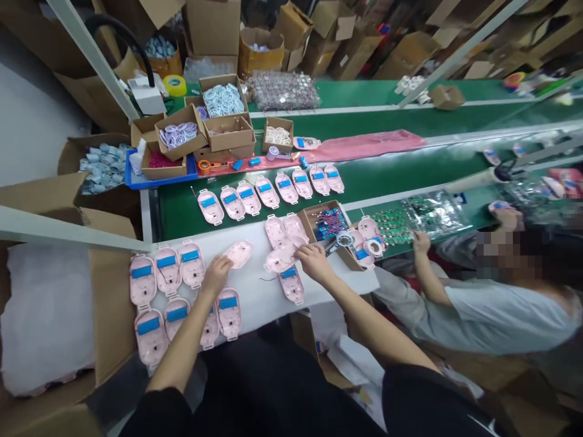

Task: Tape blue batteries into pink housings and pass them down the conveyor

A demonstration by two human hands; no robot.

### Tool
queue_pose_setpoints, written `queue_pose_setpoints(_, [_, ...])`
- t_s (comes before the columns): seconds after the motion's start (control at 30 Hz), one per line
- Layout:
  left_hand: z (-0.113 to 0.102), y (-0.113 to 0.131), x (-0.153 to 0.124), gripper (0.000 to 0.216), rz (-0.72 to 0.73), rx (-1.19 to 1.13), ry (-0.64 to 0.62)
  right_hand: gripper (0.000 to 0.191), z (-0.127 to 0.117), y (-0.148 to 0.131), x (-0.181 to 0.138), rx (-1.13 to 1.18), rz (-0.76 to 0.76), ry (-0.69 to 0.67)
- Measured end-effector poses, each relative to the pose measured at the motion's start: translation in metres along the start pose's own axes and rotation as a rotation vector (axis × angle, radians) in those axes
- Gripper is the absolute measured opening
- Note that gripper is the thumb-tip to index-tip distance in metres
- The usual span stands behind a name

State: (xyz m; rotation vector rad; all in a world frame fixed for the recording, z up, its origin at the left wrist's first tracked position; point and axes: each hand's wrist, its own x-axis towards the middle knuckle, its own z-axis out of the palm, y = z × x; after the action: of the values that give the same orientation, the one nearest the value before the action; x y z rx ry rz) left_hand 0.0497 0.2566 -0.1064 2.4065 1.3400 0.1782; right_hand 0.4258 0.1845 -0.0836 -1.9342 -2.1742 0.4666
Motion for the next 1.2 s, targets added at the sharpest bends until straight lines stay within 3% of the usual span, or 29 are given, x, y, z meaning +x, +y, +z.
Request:
queue_pose_setpoints(0.1, [0.000,-0.015,0.020,0.040,-0.122,0.051,-0.039,0.038,0.001,0.025,0.018,-0.014,-0.101,0.001])
queue_pose_setpoints(0.2, [-0.006,-0.021,0.026,0.046,-0.308,0.150,-0.019,0.037,0.003,0.031,0.052,0.147,-0.227,-0.102])
queue_pose_setpoints(0.27, [-0.002,-0.011,0.037,0.047,-0.433,0.213,0.005,0.036,0.008,0.025,0.083,0.303,-0.285,-0.208])
queue_pose_setpoints(0.37, [0.019,0.014,0.063,0.049,-0.579,0.235,0.005,0.027,0.021,0.008,0.127,0.467,-0.187,-0.320])
queue_pose_setpoints(0.47, [0.042,0.026,0.077,0.060,-0.564,0.192,-0.063,0.020,0.037,-0.007,0.158,0.505,-0.111,-0.390])
queue_pose_setpoints(0.6, [0.053,0.011,0.062,0.057,-0.421,0.151,-0.110,0.030,0.053,-0.011,0.178,0.365,-0.318,-0.390])
queue_pose_setpoints(0.73, [0.058,0.005,0.050,0.053,-0.469,0.078,-0.066,0.047,0.067,-0.015,0.166,0.237,-0.373,-0.319])
queue_pose_setpoints(1.0, [0.076,0.054,0.084,0.059,-0.556,-0.060,-0.009,0.048,0.099,-0.048,0.120,0.067,-0.212,-0.220])
queue_pose_setpoints(1.1, [0.070,0.062,0.059,0.062,-0.524,-0.051,0.014,0.046,0.098,-0.050,0.098,0.124,-0.124,-0.122])
queue_pose_setpoints(1.2, [0.058,0.059,0.000,0.061,-0.436,-0.037,-0.002,0.047,0.102,-0.041,0.030,0.231,0.155,0.082])
